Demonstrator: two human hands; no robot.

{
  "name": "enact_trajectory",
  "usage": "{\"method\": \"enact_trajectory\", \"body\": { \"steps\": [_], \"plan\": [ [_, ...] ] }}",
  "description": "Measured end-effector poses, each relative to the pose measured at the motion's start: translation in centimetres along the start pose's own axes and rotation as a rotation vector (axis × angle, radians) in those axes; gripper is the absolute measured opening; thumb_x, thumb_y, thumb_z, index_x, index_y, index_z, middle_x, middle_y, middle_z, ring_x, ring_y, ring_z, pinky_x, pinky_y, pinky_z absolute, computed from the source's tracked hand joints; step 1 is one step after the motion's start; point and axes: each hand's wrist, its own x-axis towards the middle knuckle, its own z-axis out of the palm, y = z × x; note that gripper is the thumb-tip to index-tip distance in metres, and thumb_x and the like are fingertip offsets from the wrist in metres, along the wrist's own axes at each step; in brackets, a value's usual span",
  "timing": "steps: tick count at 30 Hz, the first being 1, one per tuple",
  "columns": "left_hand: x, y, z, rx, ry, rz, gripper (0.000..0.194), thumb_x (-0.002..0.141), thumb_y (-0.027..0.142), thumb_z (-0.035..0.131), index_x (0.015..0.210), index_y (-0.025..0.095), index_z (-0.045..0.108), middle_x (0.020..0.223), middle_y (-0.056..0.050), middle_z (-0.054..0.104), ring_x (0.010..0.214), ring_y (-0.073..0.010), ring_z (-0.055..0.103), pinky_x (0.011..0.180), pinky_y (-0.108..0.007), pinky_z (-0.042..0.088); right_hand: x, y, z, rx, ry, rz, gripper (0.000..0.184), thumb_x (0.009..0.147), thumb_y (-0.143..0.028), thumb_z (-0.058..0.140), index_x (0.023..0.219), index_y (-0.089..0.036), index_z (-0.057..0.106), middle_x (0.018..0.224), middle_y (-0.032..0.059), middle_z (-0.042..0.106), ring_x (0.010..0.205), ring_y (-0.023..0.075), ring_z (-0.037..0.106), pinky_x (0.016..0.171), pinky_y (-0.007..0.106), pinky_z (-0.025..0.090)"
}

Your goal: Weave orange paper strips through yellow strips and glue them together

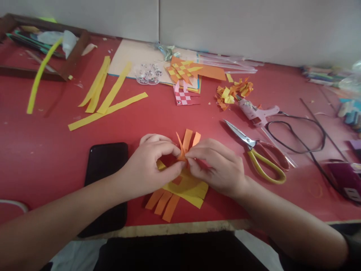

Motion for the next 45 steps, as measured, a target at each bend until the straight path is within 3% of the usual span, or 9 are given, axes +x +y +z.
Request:
{"method": "enact_trajectory", "body": {
  "steps": [5, 20, 29, 35, 38, 41, 43, 45],
  "plan": [
    [0.2, 0.3, -0.2, -0.070, -0.102, -0.016, 0.005, 0.078, 0.023, 0.063, 0.076, 0.020, 0.060, 0.088, -0.001, 0.067, 0.101, -0.0212, 0.059, 0.095, -0.040, 0.041, -0.4, 0.5, -0.5, 0.013, -0.067, -0.135, 0.009, 0.085, -0.009, 0.064, 0.090, -0.017, 0.061, 0.082, 0.0042, 0.066, 0.074, 0.0147, 0.061, 0.070, 0.032, 0.056],
    [0.3, 0.4, -0.2, -0.052, -0.167, -0.062, 0.007, 0.074, 0.024, 0.066, 0.070, 0.022, 0.060, 0.081, 0.000, 0.064, 0.102, -0.0228, 0.057, 0.096, -0.041, 0.041, -0.4, 0.4, -0.3, 0.048, -0.072, -0.156, 0.013, 0.084, -0.006, 0.063, 0.094, -0.015, 0.060, 0.084, 0.0068, 0.064, 0.077, 0.0168, 0.060, 0.070, 0.034, 0.056],
    [0.4, 0.3, -0.1, -0.029, -0.119, -0.045, 0.005, 0.076, 0.026, 0.065, 0.074, 0.022, 0.064, 0.082, 0.001, 0.069, 0.100, -0.0214, 0.061, 0.097, -0.041, 0.041, 0.1, 0.1, -0.1, 0.107, 0.027, -0.001, 0.012, 0.085, -0.009, 0.059, 0.090, -0.020, 0.057, 0.077, 0.0022, 0.065, 0.071, 0.0146, 0.062, 0.063, 0.030, 0.054],
    [0.4, -0.1, 0.0, 0.058, -0.117, -0.003, 0.010, 0.079, 0.028, 0.067, 0.073, 0.021, 0.063, 0.082, -0.001, 0.070, 0.099, -0.0229, 0.062, 0.096, -0.043, 0.040, -0.3, 1.1, -0.9, 0.165, 0.140, 0.197, 0.012, 0.086, -0.017, 0.046, 0.075, -0.022, 0.045, 0.066, -0.0005, 0.049, 0.059, 0.0145, 0.052, 0.054, 0.030, 0.046],
    [0.4, -0.5, 0.1, 0.098, -0.065, 0.024, 0.012, 0.084, 0.031, 0.067, 0.077, 0.021, 0.065, 0.084, -0.001, 0.072, 0.099, -0.0230, 0.062, 0.095, -0.043, 0.040, -0.4, 2.4, -1.7, 0.004, 0.132, 0.342, 0.024, 0.086, -0.014, 0.042, 0.065, -0.022, 0.037, 0.058, -0.0030, 0.040, 0.050, 0.0117, 0.041, 0.048, 0.027, 0.035],
    [0.3, -0.7, 0.1, 0.103, 0.011, 0.003, 0.012, 0.086, 0.034, 0.067, 0.083, 0.022, 0.068, 0.086, -0.002, 0.073, 0.096, -0.0227, 0.064, 0.092, -0.043, 0.043, -0.3, 4.3, -2.7, -0.277, -0.004, 0.406, 0.035, 0.086, -0.016, 0.048, 0.056, -0.022, 0.031, 0.050, -0.0044, 0.032, 0.046, 0.0106, 0.032, 0.046, 0.028, 0.026],
    [0.3, -0.7, 0.0, 0.091, 0.045, -0.022, 0.013, 0.086, 0.035, 0.066, 0.085, 0.023, 0.069, 0.089, -0.003, 0.074, 0.094, -0.0228, 0.065, 0.090, -0.043, 0.045, -0.4, 5.7, -3.1, -0.402, -0.120, 0.398, 0.032, 0.086, -0.023, 0.055, 0.058, -0.021, 0.041, 0.051, -0.0033, 0.042, 0.047, 0.0116, 0.038, 0.048, 0.028, 0.028],
    [0.3, -0.7, 0.0, 0.079, 0.060, -0.043, 0.012, 0.086, 0.033, 0.064, 0.087, 0.022, 0.070, 0.091, -0.003, 0.074, 0.093, -0.0228, 0.065, 0.091, -0.044, 0.045, -0.5, 6.5, -3.3, -0.472, -0.163, 0.375, 0.012, 0.083, -0.027, 0.063, 0.074, -0.021, 0.057, 0.068, 0.0015, 0.061, 0.057, 0.0158, 0.052, 0.053, 0.029, 0.037]
  ]
}}
